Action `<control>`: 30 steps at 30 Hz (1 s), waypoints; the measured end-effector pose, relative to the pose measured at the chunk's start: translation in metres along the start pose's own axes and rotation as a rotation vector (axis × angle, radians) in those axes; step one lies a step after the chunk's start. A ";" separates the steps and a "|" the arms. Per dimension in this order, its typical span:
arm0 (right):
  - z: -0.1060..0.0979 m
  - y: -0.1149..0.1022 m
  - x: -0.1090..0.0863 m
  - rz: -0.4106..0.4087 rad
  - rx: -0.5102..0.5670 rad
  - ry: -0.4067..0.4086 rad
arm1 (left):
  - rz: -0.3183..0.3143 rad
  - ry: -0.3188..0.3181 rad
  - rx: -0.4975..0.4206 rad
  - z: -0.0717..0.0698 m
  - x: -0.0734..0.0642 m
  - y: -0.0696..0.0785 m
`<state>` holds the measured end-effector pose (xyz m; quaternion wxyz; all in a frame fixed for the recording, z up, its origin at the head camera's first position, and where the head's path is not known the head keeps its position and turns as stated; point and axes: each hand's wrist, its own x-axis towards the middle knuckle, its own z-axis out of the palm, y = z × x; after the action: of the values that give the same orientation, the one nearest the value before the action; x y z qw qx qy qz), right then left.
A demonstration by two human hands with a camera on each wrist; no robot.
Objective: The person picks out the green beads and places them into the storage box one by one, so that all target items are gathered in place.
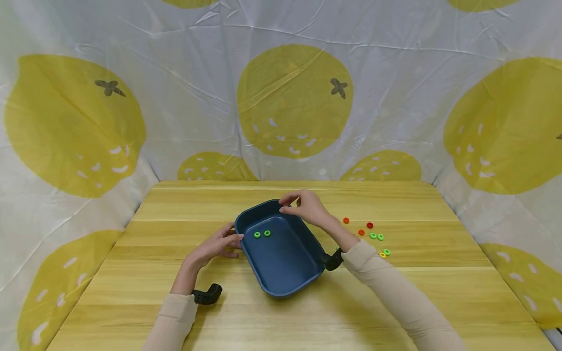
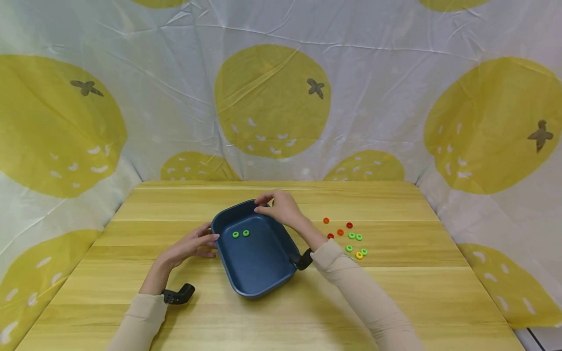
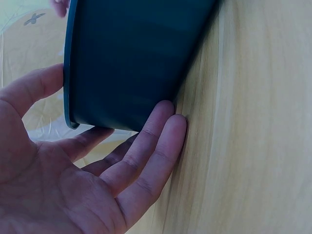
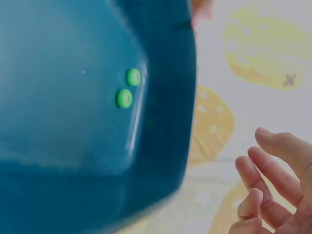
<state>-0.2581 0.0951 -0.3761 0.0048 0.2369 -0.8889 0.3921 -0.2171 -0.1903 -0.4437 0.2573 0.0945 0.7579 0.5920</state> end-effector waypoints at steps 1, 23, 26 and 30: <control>-0.004 0.003 -0.003 0.004 0.018 0.018 | 0.001 0.000 0.000 0.000 0.000 0.000; -0.042 0.076 -0.091 0.163 0.021 0.031 | 0.003 -0.007 0.004 -0.001 0.000 -0.001; -0.037 0.088 -0.099 0.170 0.002 0.023 | 0.001 -0.007 0.003 -0.001 0.000 -0.002; -0.032 0.101 -0.106 0.187 -0.014 0.006 | -0.007 0.000 0.001 -0.001 0.001 -0.002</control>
<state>-0.2124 0.2203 -0.4446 -0.0273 0.1519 -0.9099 0.3851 -0.2184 -0.1914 -0.4461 0.2592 0.0918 0.7585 0.5908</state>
